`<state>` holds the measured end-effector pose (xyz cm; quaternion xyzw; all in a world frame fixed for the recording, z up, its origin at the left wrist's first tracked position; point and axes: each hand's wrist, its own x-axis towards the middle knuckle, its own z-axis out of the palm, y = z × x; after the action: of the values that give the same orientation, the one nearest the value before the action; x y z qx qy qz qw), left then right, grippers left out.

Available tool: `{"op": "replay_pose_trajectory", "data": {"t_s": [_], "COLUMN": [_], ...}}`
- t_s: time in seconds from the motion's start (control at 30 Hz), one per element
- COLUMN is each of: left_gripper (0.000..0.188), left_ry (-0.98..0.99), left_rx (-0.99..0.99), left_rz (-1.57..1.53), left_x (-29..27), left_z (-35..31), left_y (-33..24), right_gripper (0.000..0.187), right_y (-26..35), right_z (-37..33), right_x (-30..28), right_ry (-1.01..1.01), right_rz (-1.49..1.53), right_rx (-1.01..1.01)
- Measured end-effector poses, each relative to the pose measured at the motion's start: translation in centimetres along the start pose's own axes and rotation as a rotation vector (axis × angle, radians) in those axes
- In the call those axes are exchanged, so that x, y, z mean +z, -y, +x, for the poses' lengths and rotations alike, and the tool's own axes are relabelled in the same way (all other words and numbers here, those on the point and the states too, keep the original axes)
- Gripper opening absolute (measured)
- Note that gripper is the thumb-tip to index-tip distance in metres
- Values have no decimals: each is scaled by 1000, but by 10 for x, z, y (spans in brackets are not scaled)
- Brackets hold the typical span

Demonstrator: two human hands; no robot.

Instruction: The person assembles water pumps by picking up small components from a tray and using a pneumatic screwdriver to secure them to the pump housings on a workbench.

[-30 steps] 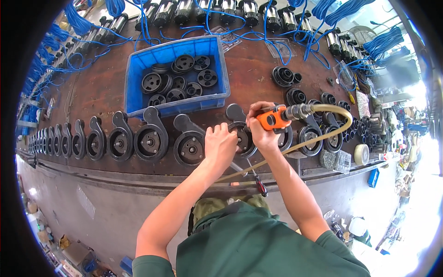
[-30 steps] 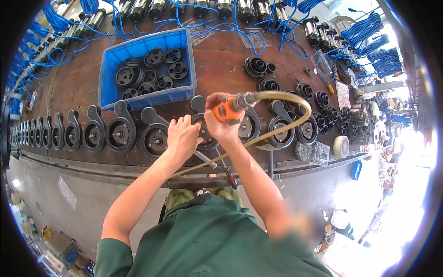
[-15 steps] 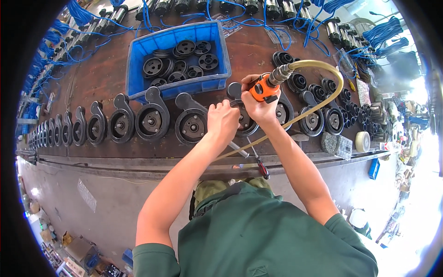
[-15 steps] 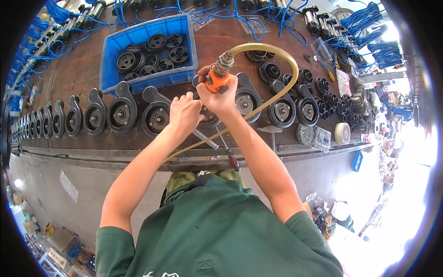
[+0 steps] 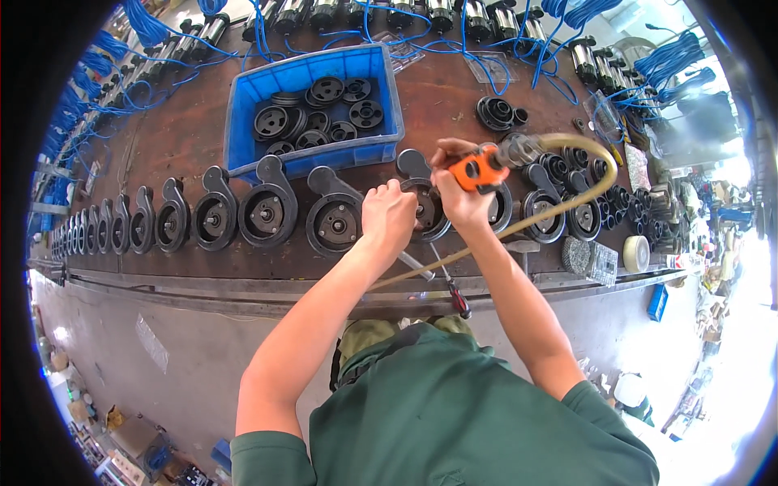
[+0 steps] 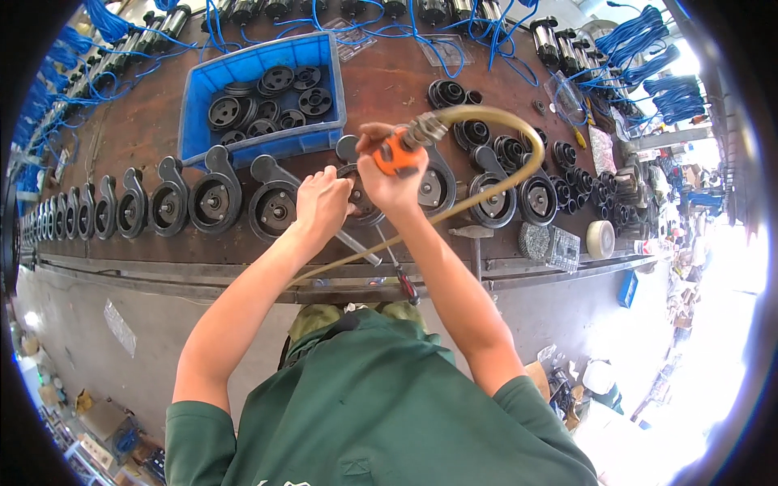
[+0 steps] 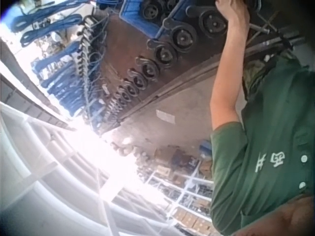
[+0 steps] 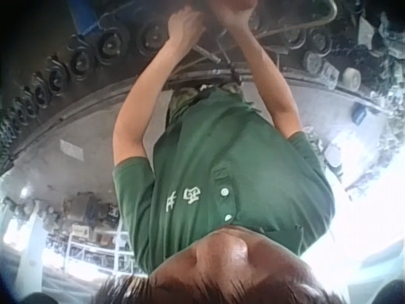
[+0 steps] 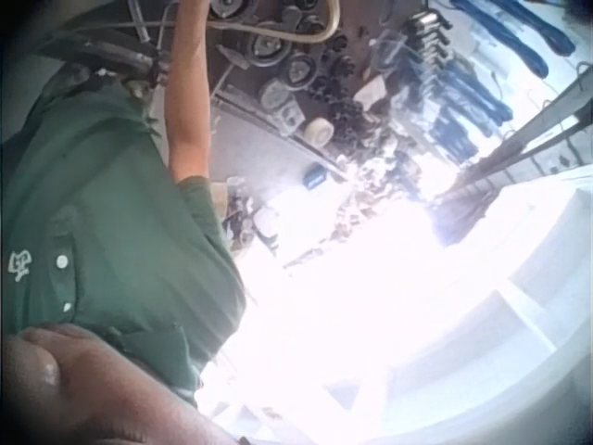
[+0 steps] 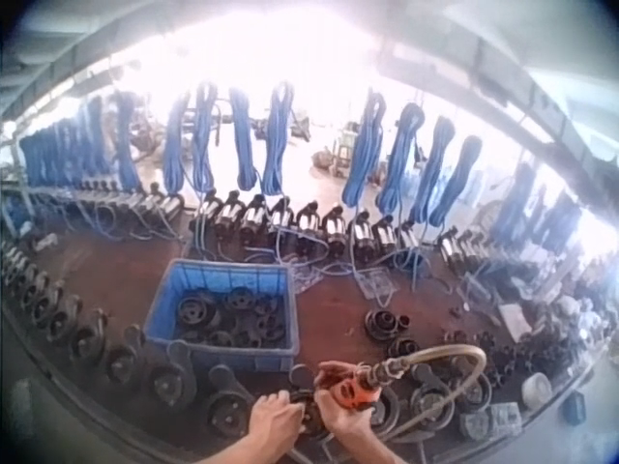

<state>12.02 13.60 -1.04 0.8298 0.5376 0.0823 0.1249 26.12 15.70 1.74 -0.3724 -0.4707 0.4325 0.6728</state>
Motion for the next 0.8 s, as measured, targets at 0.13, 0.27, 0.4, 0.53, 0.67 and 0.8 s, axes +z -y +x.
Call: {"op": "replay_pose_trajectory", "data": {"t_s": [0.13,0.27,0.4,0.53,0.67,0.8], "left_gripper": [29,27,24,22,33,63], "left_ry": [1,-6,24,-20,-275,-343], "left_rx": [-20,-29,-62,-109,-127,-209], "left_rz": [12,-23,-38,-120,-68,23], "left_x": [-1,-3,-4,-1,5,2], "left_z": [-1,-4,-3,-5,-1,4], "left_y": [-2,0,-3,-3,-10,-16], "right_gripper": [29,32,32,32,32,32], "right_y": [14,20,20,18,23,28], "right_z": [-24,-32,-28,-17,-18,-11], "right_x": [-18,-18,-15,-3,5,6], "right_ry": [-17,32,82,143,97,54], "right_rz": [-23,-48,-118,-152,-83,25], "right_rx": [20,47,47,98,105,132]}}
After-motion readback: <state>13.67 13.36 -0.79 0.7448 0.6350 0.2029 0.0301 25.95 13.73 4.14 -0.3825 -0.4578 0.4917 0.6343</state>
